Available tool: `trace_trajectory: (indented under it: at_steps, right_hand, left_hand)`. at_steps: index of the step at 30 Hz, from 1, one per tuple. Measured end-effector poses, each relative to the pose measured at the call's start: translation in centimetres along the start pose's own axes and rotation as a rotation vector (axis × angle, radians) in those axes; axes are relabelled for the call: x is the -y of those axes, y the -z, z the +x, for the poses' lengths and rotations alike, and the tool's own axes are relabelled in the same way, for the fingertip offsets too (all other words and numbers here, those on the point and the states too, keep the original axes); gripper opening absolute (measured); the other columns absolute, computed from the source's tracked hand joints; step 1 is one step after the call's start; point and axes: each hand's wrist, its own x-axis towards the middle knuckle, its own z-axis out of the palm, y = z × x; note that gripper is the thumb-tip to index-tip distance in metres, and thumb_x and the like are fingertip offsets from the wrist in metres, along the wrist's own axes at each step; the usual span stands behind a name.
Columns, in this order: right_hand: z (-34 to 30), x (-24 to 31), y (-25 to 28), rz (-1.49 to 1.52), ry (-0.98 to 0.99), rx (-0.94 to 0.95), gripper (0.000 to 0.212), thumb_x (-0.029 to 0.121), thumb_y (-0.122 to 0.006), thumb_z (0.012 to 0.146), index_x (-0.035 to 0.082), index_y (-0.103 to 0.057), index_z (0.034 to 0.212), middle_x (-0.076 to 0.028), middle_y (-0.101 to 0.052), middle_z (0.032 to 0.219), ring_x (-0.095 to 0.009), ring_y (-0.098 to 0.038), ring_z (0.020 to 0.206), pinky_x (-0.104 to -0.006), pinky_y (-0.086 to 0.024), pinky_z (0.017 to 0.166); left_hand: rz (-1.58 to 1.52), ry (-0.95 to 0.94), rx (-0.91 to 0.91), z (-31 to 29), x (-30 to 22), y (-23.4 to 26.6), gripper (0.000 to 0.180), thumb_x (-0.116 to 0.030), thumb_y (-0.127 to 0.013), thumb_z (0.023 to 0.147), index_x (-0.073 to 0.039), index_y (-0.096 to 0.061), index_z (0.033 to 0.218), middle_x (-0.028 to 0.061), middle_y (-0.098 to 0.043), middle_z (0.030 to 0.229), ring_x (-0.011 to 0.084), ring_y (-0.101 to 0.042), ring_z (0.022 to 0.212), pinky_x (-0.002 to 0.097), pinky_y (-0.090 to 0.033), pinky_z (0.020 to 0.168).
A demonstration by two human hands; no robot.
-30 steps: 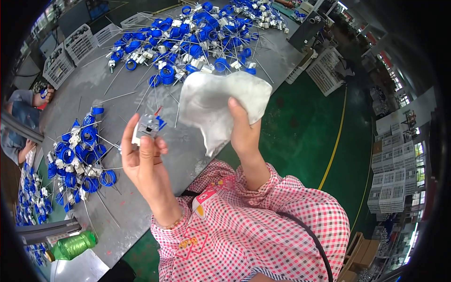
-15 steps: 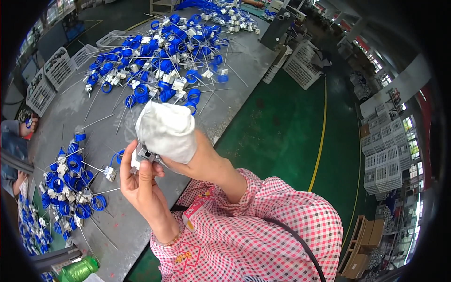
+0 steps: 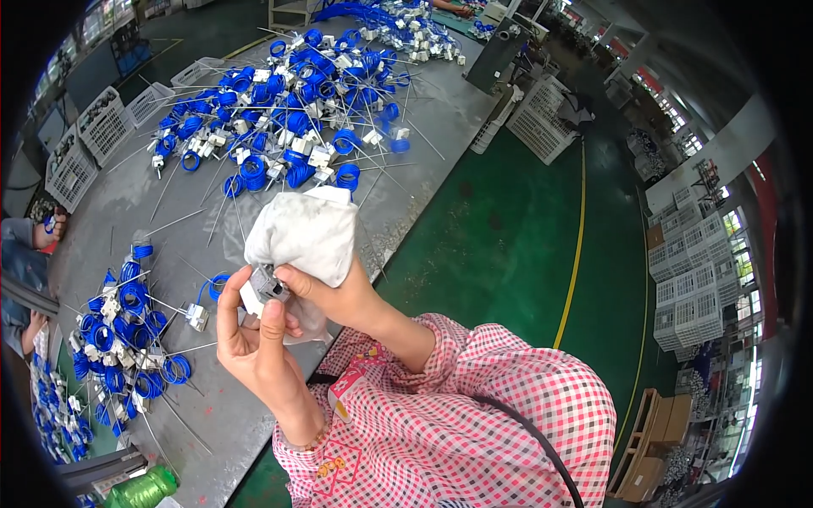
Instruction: Cleaning small electronic components using a cloth and liquid at a factory workstation.
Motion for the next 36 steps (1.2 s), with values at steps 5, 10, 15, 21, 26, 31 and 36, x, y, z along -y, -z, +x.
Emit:
trace_trajectory:
  at_steps: [5,10,15,21,26,31,36]
  right_hand:
    - [0.4,0.4,0.3,0.055,-0.122,0.031,0.031,0.012,-0.06,0.077,0.001,-0.049,0.103,-0.004,-0.055,0.096,-0.011,-0.05,0.089,-0.0248,-0.041,0.074]
    - [-0.3,-0.9,-0.4,-0.026,0.053,-0.019,0.027,0.01,-0.057,0.078,0.0,-0.05,0.103,-0.006,-0.055,0.097,-0.013,-0.051,0.089,-0.0259,-0.04,0.075]
    - [-0.5,-1.3,-0.1,-0.163,0.291,-0.085,0.03,0.007,-0.056,0.077,0.0,-0.047,0.105,-0.007,-0.055,0.094,-0.017,-0.052,0.086,-0.0281,-0.04,0.076]
    - [-0.6,-1.3,0.4,-0.139,0.301,-0.096,0.032,0.004,-0.055,0.078,-0.002,-0.046,0.108,-0.008,-0.054,0.099,-0.015,-0.051,0.09,-0.0264,-0.04,0.078]
    - [-0.6,-1.3,1.0,-0.064,0.214,-0.155,0.031,0.003,-0.054,0.079,-0.002,-0.045,0.108,-0.007,-0.053,0.1,-0.014,-0.05,0.091,-0.0255,-0.039,0.079]
    - [0.1,-1.5,1.7,-0.042,0.192,-0.13,0.032,0.007,-0.053,0.08,-0.001,-0.043,0.11,-0.007,-0.051,0.102,-0.014,-0.049,0.094,-0.0264,-0.038,0.081]
    - [0.9,-1.2,2.4,0.145,0.116,-0.086,0.031,0.008,-0.051,0.082,-0.001,-0.043,0.111,-0.006,-0.051,0.102,-0.013,-0.048,0.093,-0.0255,-0.039,0.079]
  left_hand:
    - [0.068,-0.036,-0.044,0.0,0.1,-0.1,0.034,-0.002,-0.06,0.072,0.004,-0.049,0.104,0.0035,-0.055,0.067,0.0059,-0.046,0.05,0.0167,-0.036,0.045]
    - [0.074,0.011,0.004,0.2,0.2,0.4,0.033,-0.003,-0.06,0.073,0.004,-0.049,0.104,0.0039,-0.054,0.066,0.0062,-0.046,0.049,0.0168,-0.035,0.044]
    - [0.047,0.011,0.064,0.2,0.2,0.3,0.034,-0.003,-0.06,0.073,0.004,-0.049,0.104,0.0048,-0.055,0.066,0.0064,-0.047,0.049,0.0172,-0.035,0.043]
    - [0.119,0.019,0.074,0.2,0.4,0.2,0.032,-0.004,-0.061,0.073,0.004,-0.05,0.102,0.0056,-0.055,0.072,0.0058,-0.047,0.051,0.0166,-0.036,0.043]
    - [0.198,0.015,0.049,0.0,0.4,-0.3,0.029,0.0,-0.062,0.072,0.003,-0.051,0.099,0.0059,-0.055,0.081,0.0042,-0.048,0.054,0.0152,-0.036,0.044]
    - [0.252,0.014,0.037,-0.2,0.0,-0.7,0.028,0.001,-0.062,0.072,0.003,-0.051,0.098,0.0038,-0.054,0.077,0.0044,-0.049,0.055,0.0156,-0.038,0.046]
    - [0.322,-0.016,0.03,0.0,0.4,-1.3,0.027,0.0,-0.062,0.073,0.003,-0.052,0.098,0.0034,-0.051,0.077,0.0047,-0.05,0.056,0.016,-0.04,0.048]
